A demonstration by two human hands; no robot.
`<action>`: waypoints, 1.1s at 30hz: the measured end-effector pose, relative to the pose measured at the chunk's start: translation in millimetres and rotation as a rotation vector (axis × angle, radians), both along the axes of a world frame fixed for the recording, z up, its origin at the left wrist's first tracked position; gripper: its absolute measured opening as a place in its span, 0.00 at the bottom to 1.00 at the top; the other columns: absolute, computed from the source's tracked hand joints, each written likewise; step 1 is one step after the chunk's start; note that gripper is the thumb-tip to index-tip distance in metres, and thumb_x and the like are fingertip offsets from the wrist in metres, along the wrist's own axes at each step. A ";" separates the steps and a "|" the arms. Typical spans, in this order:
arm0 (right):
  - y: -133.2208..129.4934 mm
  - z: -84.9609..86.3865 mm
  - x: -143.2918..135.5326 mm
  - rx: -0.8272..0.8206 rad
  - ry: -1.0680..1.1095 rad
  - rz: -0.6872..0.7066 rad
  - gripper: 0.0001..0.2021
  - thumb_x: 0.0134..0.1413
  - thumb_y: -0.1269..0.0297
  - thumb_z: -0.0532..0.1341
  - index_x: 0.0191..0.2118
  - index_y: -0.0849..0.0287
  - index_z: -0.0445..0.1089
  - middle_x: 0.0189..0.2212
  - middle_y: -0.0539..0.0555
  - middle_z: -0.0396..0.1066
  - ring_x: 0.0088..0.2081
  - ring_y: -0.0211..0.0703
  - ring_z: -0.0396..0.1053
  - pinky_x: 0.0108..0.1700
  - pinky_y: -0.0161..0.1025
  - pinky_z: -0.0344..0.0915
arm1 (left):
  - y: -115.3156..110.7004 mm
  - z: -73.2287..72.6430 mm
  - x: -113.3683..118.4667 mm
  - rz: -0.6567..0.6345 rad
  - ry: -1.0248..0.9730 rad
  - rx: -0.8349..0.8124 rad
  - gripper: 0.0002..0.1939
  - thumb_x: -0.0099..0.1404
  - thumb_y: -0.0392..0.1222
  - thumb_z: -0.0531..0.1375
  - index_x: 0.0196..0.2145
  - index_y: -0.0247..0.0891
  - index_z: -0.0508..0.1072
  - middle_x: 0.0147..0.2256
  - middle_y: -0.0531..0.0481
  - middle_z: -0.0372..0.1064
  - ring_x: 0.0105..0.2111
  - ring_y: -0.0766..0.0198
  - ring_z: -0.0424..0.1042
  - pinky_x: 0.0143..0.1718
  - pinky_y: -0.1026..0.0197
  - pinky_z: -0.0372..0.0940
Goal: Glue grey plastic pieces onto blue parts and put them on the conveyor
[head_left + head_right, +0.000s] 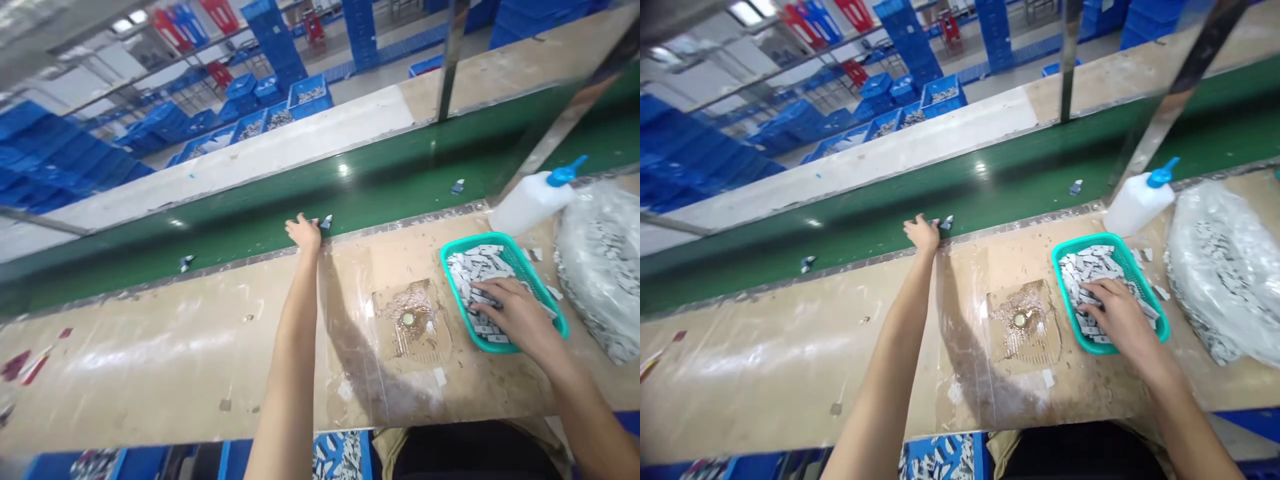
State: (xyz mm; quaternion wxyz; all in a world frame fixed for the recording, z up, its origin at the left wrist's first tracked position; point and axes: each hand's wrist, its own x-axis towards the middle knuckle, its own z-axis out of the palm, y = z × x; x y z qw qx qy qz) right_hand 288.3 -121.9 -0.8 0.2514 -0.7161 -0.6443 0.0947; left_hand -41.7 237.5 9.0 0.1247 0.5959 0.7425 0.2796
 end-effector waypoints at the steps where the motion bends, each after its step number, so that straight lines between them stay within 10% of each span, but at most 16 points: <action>1: -1.0 2.0 -1.4 0.024 0.021 -0.004 0.18 0.65 0.51 0.56 0.47 0.56 0.78 0.42 0.60 0.76 0.46 0.56 0.73 0.49 0.52 0.71 | -1.5 -1.6 4.6 -0.032 0.017 0.015 0.19 0.67 0.35 0.57 0.55 0.28 0.67 0.64 0.26 0.54 0.67 0.40 0.52 0.66 0.38 0.48; 6: -6.7 4.3 -5.1 0.108 0.079 0.005 0.14 0.65 0.56 0.59 0.49 0.53 0.77 0.45 0.58 0.76 0.47 0.55 0.73 0.50 0.53 0.71 | -9.6 -14.7 26.0 -0.253 0.010 -0.054 0.15 0.65 0.32 0.58 0.49 0.28 0.70 0.59 0.30 0.63 0.65 0.47 0.57 0.68 0.49 0.51; 15: -10.0 11.3 -2.2 0.187 0.195 -0.077 0.17 0.66 0.54 0.58 0.55 0.51 0.75 0.47 0.57 0.76 0.45 0.51 0.76 0.47 0.48 0.74 | -32.5 4.5 31.1 -0.140 -0.241 -0.050 0.20 0.64 0.25 0.52 0.53 0.31 0.69 0.54 0.34 0.68 0.60 0.51 0.65 0.65 0.47 0.57; 19: -10.4 17.9 3.4 0.194 0.295 -0.173 0.23 0.64 0.51 0.60 0.61 0.53 0.70 0.44 0.57 0.77 0.37 0.48 0.77 0.43 0.47 0.75 | -75.1 14.0 35.4 -0.214 -0.544 -0.188 0.13 0.68 0.32 0.54 0.49 0.35 0.71 0.42 0.42 0.74 0.48 0.59 0.75 0.55 0.53 0.70; 25: -16.5 20.1 -0.9 0.118 0.561 -0.269 0.24 0.63 0.50 0.60 0.60 0.53 0.71 0.36 0.56 0.80 0.36 0.53 0.80 0.37 0.48 0.76 | -175.9 21.7 42.6 -0.252 -1.642 -0.676 0.10 0.62 0.26 0.58 0.38 0.36 0.74 0.41 0.44 0.75 0.48 0.63 0.75 0.53 0.62 0.71; 33: -14.7 49.4 -43.3 0.028 0.642 -0.039 0.21 0.61 0.48 0.62 0.54 0.51 0.75 0.38 0.54 0.79 0.41 0.48 0.78 0.42 0.43 0.75 | -226.3 11.9 56.6 -0.044 -1.863 -0.754 0.12 0.60 0.23 0.60 0.26 0.36 0.65 0.27 0.53 0.67 0.30 0.72 0.73 0.35 0.71 0.70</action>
